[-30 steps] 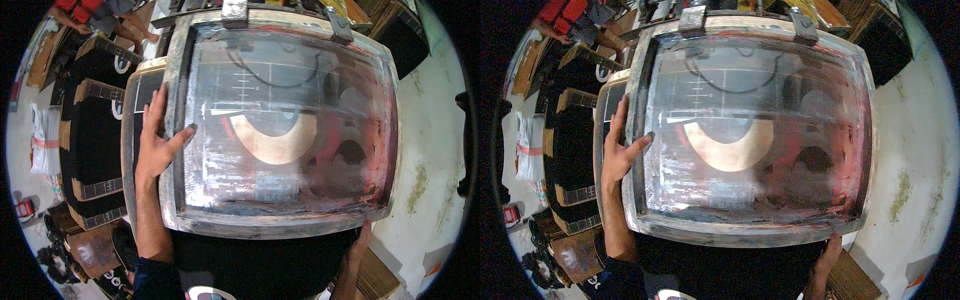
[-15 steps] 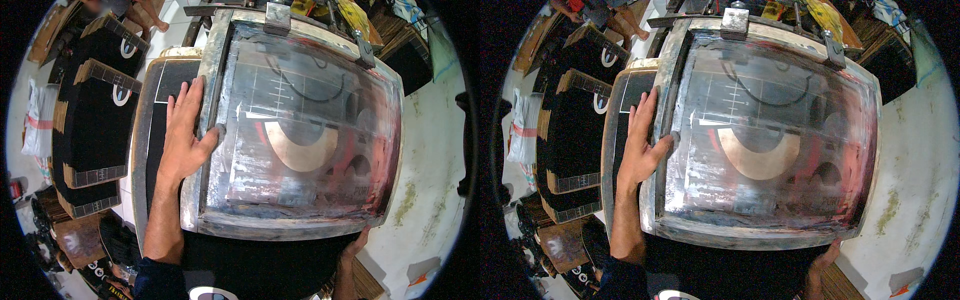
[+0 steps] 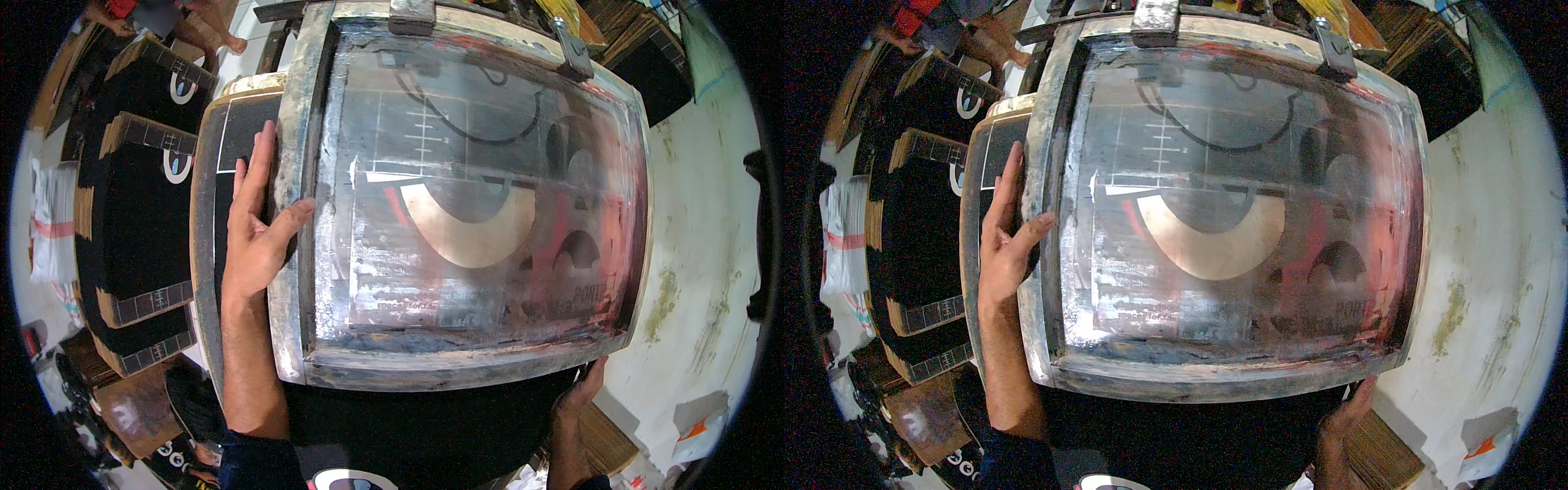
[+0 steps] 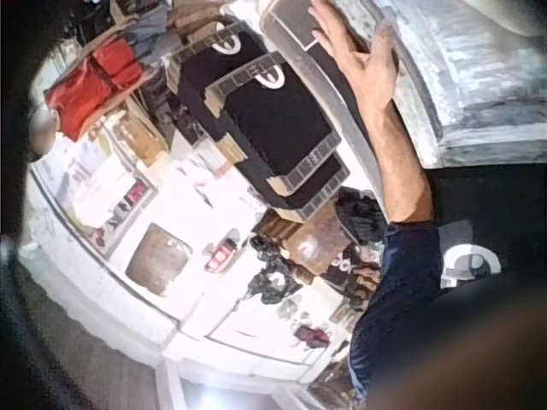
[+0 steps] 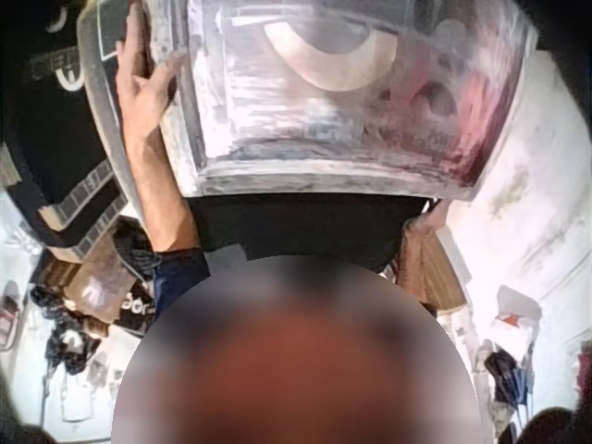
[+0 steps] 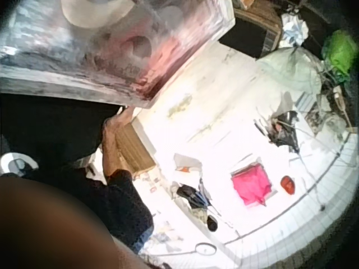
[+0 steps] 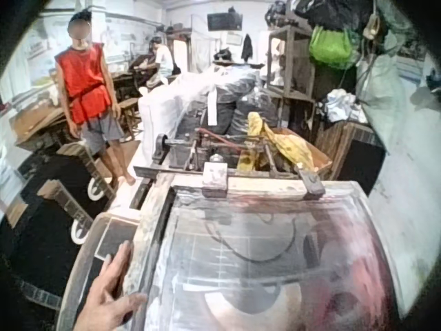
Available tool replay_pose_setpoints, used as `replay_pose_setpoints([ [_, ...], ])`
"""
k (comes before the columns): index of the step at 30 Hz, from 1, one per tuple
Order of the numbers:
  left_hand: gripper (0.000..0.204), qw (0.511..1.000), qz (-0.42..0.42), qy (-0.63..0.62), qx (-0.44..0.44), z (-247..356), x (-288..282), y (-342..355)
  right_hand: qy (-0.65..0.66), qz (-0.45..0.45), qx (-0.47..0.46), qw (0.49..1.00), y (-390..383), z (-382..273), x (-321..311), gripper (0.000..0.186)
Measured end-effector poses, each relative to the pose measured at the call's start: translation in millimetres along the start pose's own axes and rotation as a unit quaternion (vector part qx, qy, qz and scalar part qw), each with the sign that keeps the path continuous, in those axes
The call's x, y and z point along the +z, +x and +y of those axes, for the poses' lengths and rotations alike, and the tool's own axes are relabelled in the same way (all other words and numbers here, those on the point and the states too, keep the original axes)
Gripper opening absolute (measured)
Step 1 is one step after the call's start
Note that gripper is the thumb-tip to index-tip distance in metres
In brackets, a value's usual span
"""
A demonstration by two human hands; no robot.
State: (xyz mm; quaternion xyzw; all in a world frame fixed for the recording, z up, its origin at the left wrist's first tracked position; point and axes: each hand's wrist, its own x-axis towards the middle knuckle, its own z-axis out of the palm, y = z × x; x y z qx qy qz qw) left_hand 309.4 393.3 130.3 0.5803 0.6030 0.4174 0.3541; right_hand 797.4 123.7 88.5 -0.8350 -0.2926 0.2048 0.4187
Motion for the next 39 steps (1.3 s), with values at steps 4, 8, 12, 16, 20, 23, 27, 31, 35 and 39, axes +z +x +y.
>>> replay_pose_setpoints([
  [4, 0.098, 1.0, 0.012, -0.021, -0.004, 4, 4, -1, 0.089, -0.005, 0.005, 0.996, -2, -7, 6, 0.06],
  [8, 0.097, 1.0, 0.003, -0.008, 0.002, 2, 3, 0, 0.093, -0.037, 0.002, 0.995, -1, -15, 8, 0.062],
  [12, 0.096, 0.989, -0.013, 0.138, 0.052, -1, -1, 2, 0.053, -0.009, 0.045, 0.998, 1, -8, 4, 0.065],
  [16, 0.098, 0.983, -0.022, 0.174, 0.051, 2, 0, 0, -0.013, -0.004, -0.012, 1.0, 2, 13, -3, 0.066],
  [20, 0.101, 0.984, -0.023, 0.171, 0.047, 8, 2, -1, -0.065, 0.002, -0.025, 0.998, 0, 27, -9, 0.065],
  [23, 0.102, 0.984, -0.022, 0.176, 0.03, 11, 4, -2, -0.034, -0.013, -0.029, 0.999, -1, 23, -8, 0.063],
  [27, 0.1, 0.984, -0.021, 0.174, 0.023, 12, 6, -2, -0.027, 0.018, -0.009, 0.999, -6, 5, 3, 0.059],
  [31, 0.102, 0.986, -0.013, 0.168, 0.01, 13, 9, -2, 0.097, 0.08, 0.06, 0.99, -6, -9, 14, 0.054],
  [35, 0.101, 0.982, -0.02, 0.189, 0.003, 19, 11, -4, 0.101, 0.02, 0.032, 0.994, -6, -14, 14, 0.052],
  [39, 0.101, 0.986, -0.03, 0.161, -0.009, 25, 12, -5, -0.022, 0.012, -0.009, 1.0, -11, -12, 11, 0.05],
])
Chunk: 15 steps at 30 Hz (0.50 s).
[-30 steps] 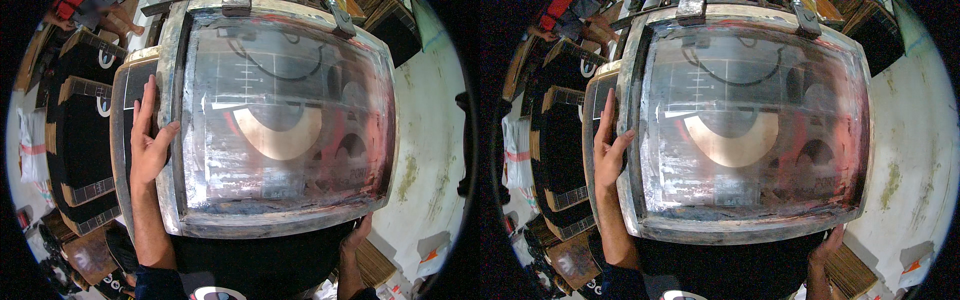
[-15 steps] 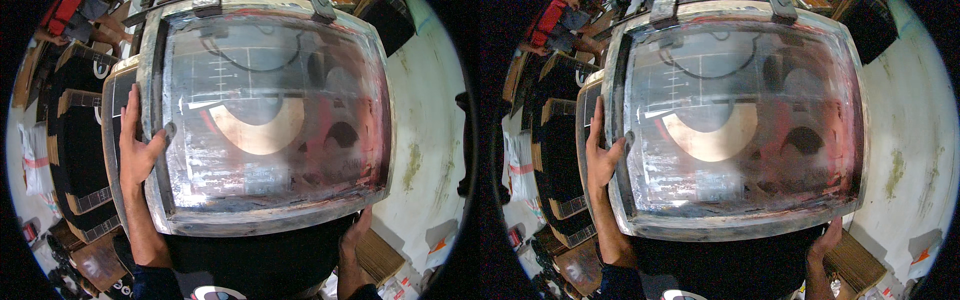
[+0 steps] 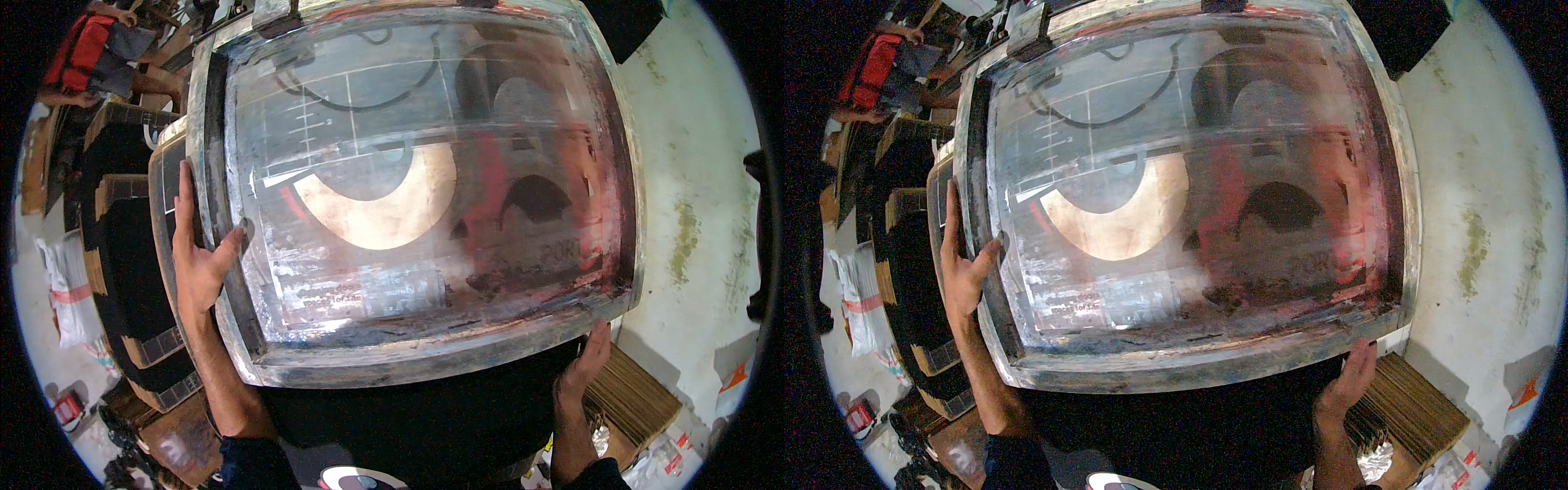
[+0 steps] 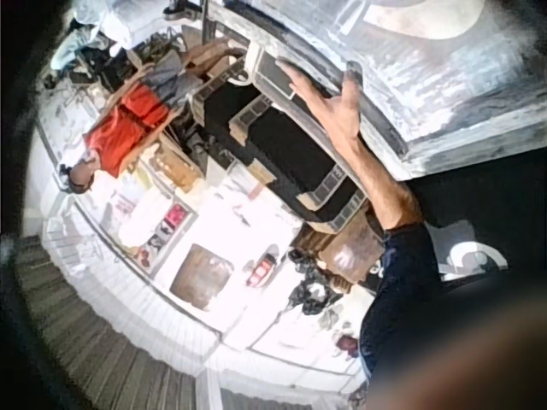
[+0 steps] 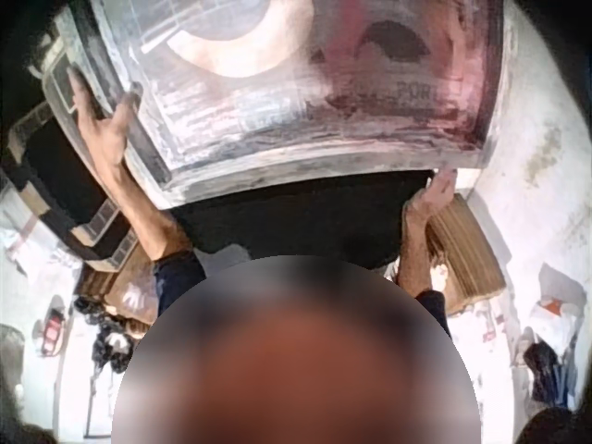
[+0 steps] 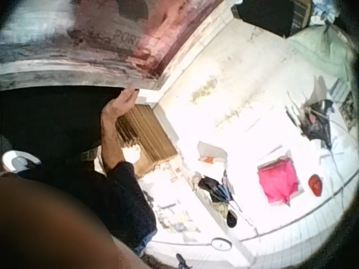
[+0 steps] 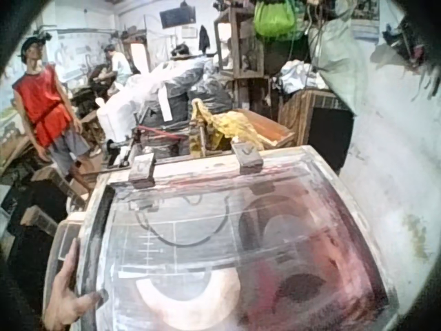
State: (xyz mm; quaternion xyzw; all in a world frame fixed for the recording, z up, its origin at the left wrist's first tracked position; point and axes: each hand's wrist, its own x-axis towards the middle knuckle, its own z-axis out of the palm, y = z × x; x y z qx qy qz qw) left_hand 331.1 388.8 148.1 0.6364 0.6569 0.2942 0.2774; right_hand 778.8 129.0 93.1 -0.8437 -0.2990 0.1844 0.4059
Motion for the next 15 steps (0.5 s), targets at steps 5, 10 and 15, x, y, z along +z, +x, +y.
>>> replay_pose_setpoints([
  [5, 0.114, 1.0, 0.0, -0.012, -0.007, 1, 2, 1, 0.022, -0.006, -0.019, 1.0, -1, 5, -5, 0.05],
  [10, 0.122, 0.999, -0.008, 0.035, 0.022, -5, 0, 5, 0.074, -0.007, 0.043, 0.996, 2, 5, -5, 0.051],
  [15, 0.125, 0.999, -0.006, 0.034, 0.022, -9, -2, 3, 0.097, 0.012, 0.095, 0.991, 4, 5, -4, 0.051],
])
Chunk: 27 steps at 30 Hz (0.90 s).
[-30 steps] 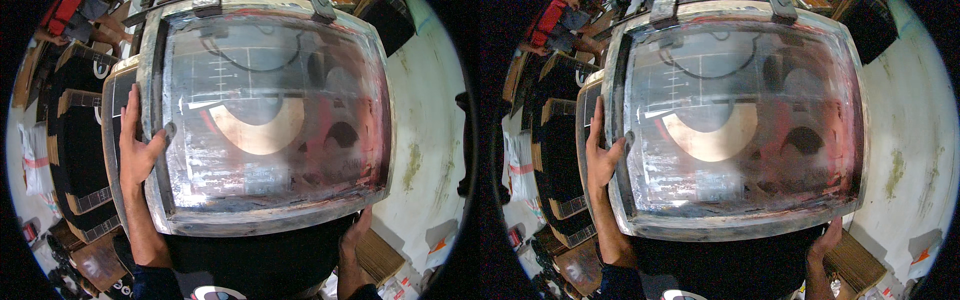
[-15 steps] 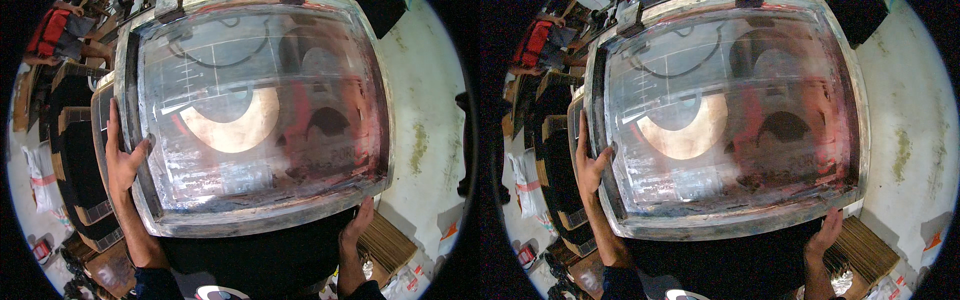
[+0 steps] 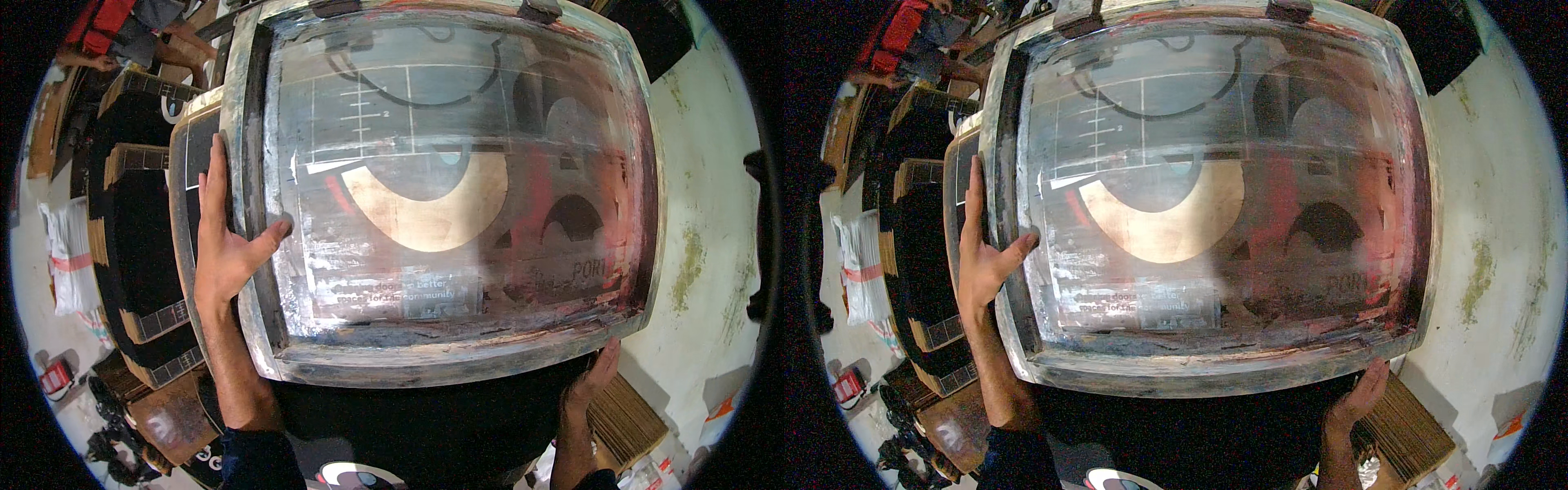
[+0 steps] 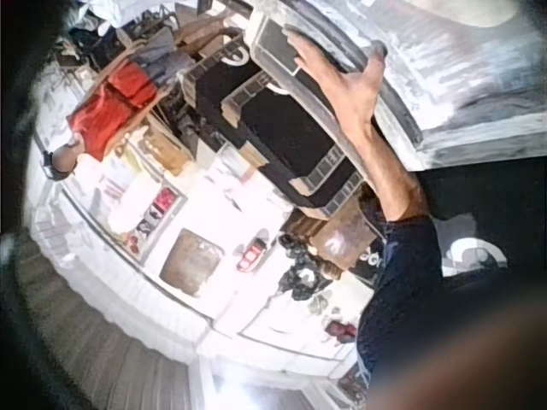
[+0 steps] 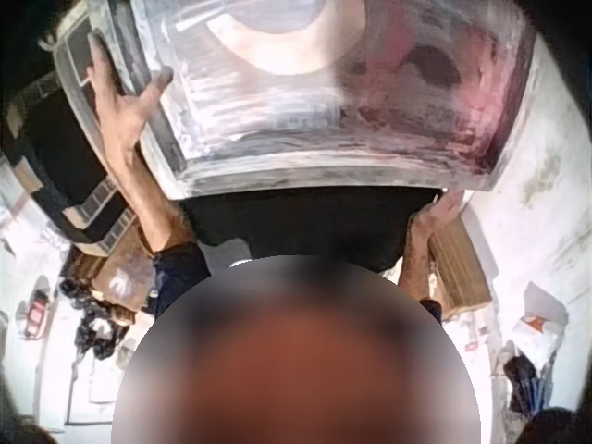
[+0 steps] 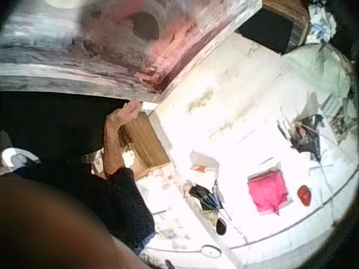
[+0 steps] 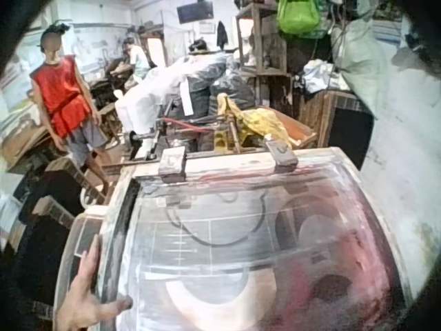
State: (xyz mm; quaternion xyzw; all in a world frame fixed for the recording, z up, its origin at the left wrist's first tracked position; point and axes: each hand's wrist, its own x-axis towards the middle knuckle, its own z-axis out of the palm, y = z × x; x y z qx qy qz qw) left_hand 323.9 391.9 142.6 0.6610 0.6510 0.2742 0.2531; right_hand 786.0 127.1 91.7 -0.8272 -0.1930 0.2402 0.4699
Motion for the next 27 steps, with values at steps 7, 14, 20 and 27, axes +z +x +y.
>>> replay_pose_setpoints([
  [7, 0.12, 1.0, -0.002, 0.014, 0.01, 2, -1, -1, -0.091, -0.038, -0.046, 0.994, 2, 3, -7, 0.053],
  [14, 0.118, 0.999, -0.004, 0.024, 0.022, 1, 0, -1, -0.102, 0.007, -0.135, 0.986, -3, -2, 12, 0.042],
  [20, 0.119, 0.999, 0.033, -0.025, 0.009, 13, 2, -1, -0.01, -0.085, -0.053, 0.995, -3, -22, 16, 0.043],
  [27, 0.09, 0.952, -0.096, 0.254, 0.139, 102, 39, -81, 0.036, -0.042, -0.069, 0.996, -2, -25, 22, 0.039],
])
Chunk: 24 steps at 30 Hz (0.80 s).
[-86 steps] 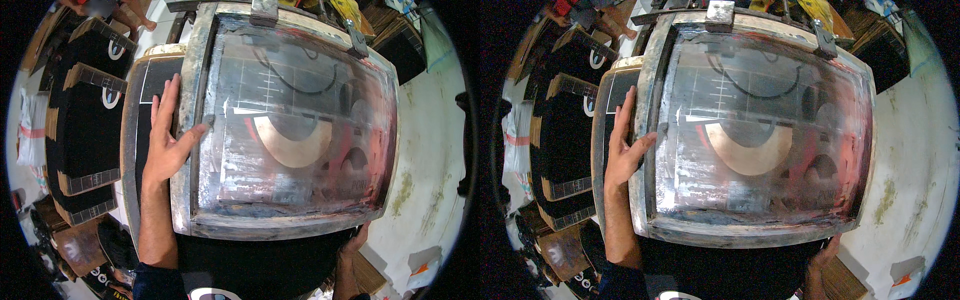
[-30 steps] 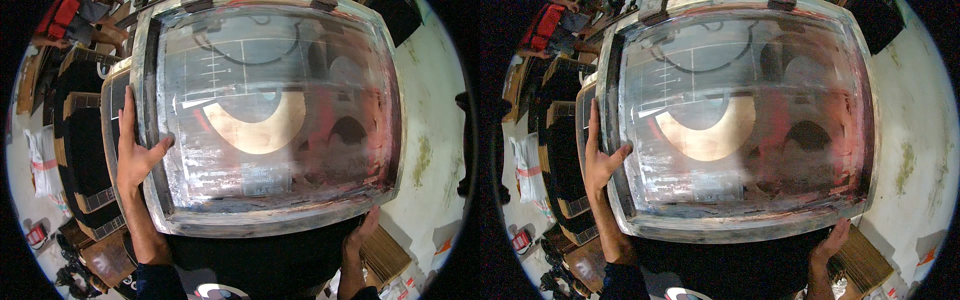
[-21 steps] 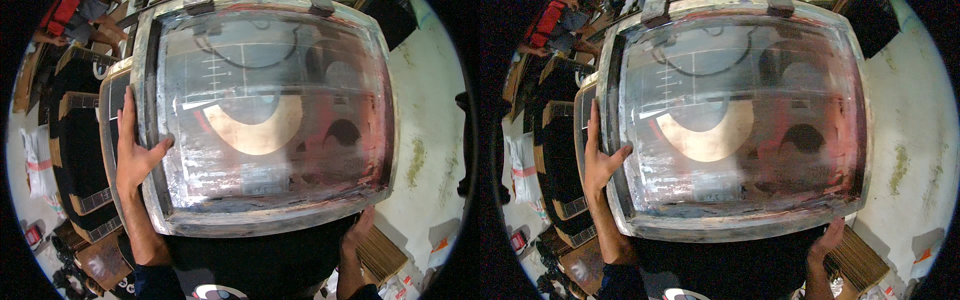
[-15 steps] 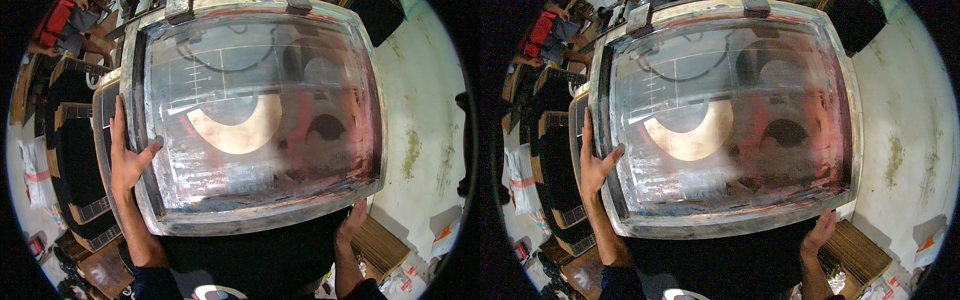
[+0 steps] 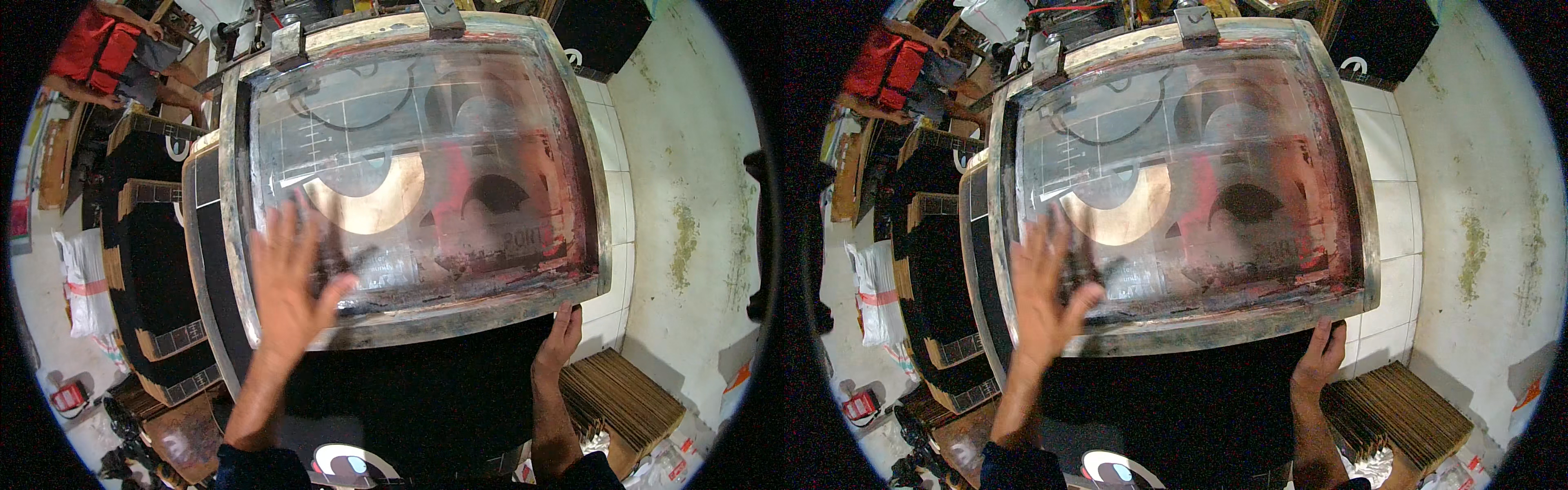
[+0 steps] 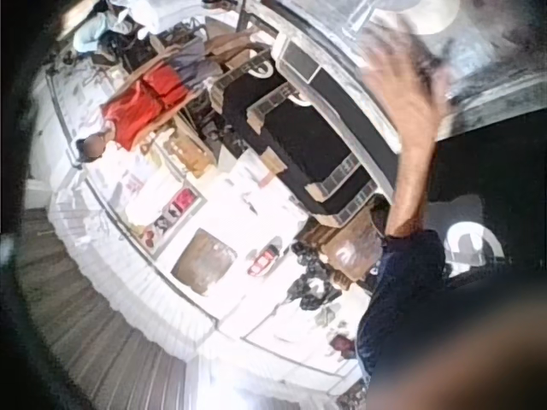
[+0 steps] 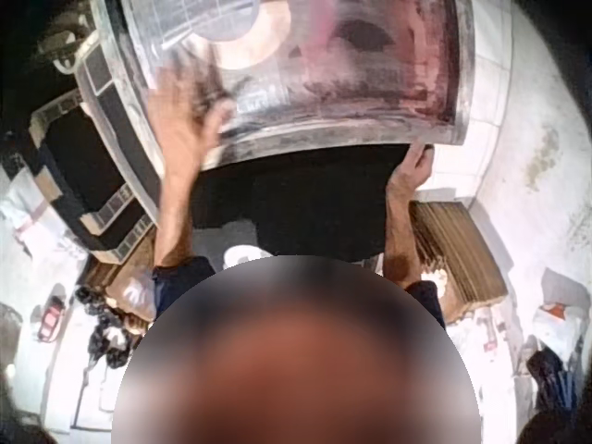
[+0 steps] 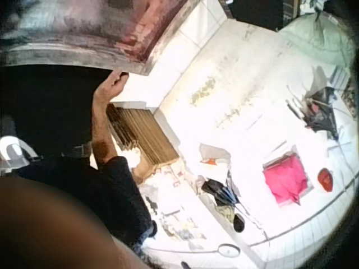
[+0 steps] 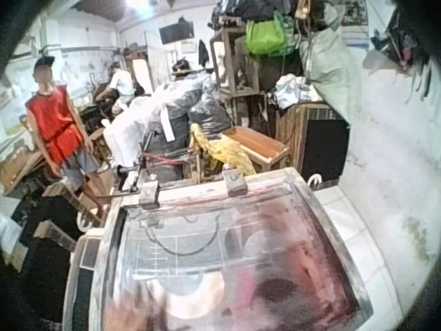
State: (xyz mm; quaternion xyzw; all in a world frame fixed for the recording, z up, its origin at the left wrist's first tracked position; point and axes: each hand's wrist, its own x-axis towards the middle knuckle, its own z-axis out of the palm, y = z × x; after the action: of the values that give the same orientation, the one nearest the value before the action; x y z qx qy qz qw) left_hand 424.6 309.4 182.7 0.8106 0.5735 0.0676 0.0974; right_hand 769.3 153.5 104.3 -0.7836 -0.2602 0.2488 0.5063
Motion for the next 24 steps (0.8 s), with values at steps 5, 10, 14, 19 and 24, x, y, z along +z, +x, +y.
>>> replay_pose_setpoints([
  [5, 0.08, 0.992, -0.114, 0.045, 0.015, 43, 9, -23, 0.037, -0.01, 0.015, 0.999, 4, -3, -3, 0.035],
  [10, 0.074, 0.996, -0.086, 0.02, 0.005, 43, 6, -23, 0.064, -0.058, 0.098, 0.991, 11, -10, -16, 0.033],
  [14, 0.074, 0.999, -0.039, 0.012, -0.003, 41, 9, -29, 0.104, -0.077, 0.14, 0.982, 18, -14, -24, 0.036],
  [19, 0.077, 0.971, 0.16, 0.106, -0.143, 0, 1, -58, 0.169, -0.01, 0.181, 0.969, 44, -17, -37, 0.041],
  [24, 0.065, 0.946, 0.147, -0.097, -0.273, -38, -8, -83, 0.181, -0.039, 0.173, 0.967, 60, -17, -44, 0.037],
])
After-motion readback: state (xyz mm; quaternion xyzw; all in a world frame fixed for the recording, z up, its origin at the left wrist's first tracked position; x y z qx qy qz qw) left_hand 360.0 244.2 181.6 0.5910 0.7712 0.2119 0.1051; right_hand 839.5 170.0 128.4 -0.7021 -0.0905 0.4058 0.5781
